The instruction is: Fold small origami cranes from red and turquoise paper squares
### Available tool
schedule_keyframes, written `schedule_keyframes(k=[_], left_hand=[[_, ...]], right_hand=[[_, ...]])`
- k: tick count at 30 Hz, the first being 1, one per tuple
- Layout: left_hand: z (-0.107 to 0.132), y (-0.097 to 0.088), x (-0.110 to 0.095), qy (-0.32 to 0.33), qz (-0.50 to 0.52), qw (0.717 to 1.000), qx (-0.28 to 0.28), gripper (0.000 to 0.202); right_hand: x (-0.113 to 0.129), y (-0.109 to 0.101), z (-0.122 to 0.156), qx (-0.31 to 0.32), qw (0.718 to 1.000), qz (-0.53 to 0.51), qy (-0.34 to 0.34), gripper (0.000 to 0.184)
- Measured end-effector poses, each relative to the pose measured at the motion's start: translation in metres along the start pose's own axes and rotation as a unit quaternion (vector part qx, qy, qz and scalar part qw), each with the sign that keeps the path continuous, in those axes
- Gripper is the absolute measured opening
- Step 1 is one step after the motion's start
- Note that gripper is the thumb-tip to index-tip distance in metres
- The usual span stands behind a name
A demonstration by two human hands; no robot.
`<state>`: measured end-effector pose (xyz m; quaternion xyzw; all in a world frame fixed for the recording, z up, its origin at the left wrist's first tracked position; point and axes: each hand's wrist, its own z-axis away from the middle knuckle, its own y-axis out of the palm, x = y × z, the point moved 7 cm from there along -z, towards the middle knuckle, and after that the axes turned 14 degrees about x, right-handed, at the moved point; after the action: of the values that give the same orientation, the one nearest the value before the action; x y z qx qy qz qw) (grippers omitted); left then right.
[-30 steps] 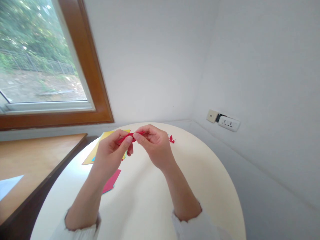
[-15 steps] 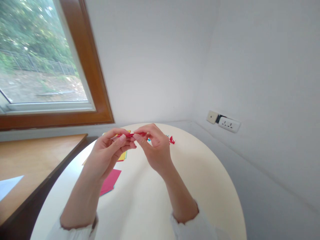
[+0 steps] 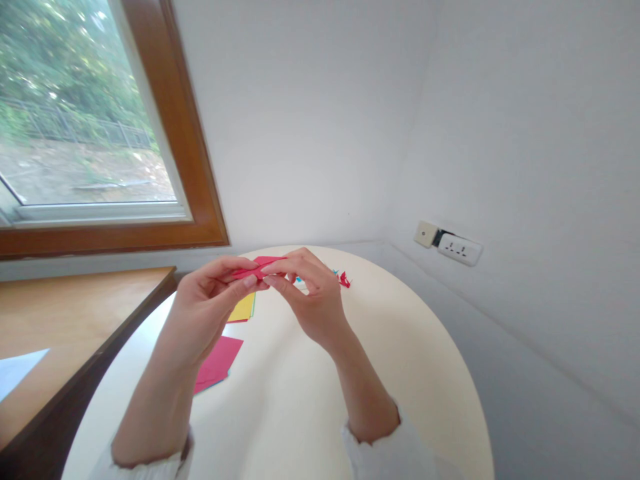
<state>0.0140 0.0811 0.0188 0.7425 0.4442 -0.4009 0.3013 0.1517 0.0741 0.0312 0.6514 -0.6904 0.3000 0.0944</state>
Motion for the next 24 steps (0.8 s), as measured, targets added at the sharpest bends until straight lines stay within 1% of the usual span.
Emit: schedule_keyframes(k=[5, 13, 18, 22, 24], left_hand=[[0.0, 0.0, -0.001, 0.004, -0.012, 1.0, -0.004, 0.004], [-0.001, 0.002, -0.006, -0.001, -0.075, 0.996, -0.04, 0.004], [0.0, 0.003, -0.009, 0.004, -0.087, 0.995, -0.044, 0.004], [0.001, 0.006, -0.011, 0.004, -0.096, 0.995, -0.031, 0.01], [0.001, 0.006, -0.012, 0.003, -0.103, 0.994, -0.036, 0.01]], right_hand=[[0.006, 0.001, 0.0, 0.011, 0.999, 0.049, -0.019, 0.015], [0.013, 0.005, -0.002, 0.045, 0.989, 0.126, -0.055, 0.017], [0.012, 0.005, -0.002, 0.037, 0.994, 0.101, -0.035, 0.012], [0.009, 0.003, -0.001, 0.021, 0.998, 0.062, 0.0, 0.01], [0.008, 0.002, -0.001, 0.016, 0.998, 0.054, 0.017, 0.009]])
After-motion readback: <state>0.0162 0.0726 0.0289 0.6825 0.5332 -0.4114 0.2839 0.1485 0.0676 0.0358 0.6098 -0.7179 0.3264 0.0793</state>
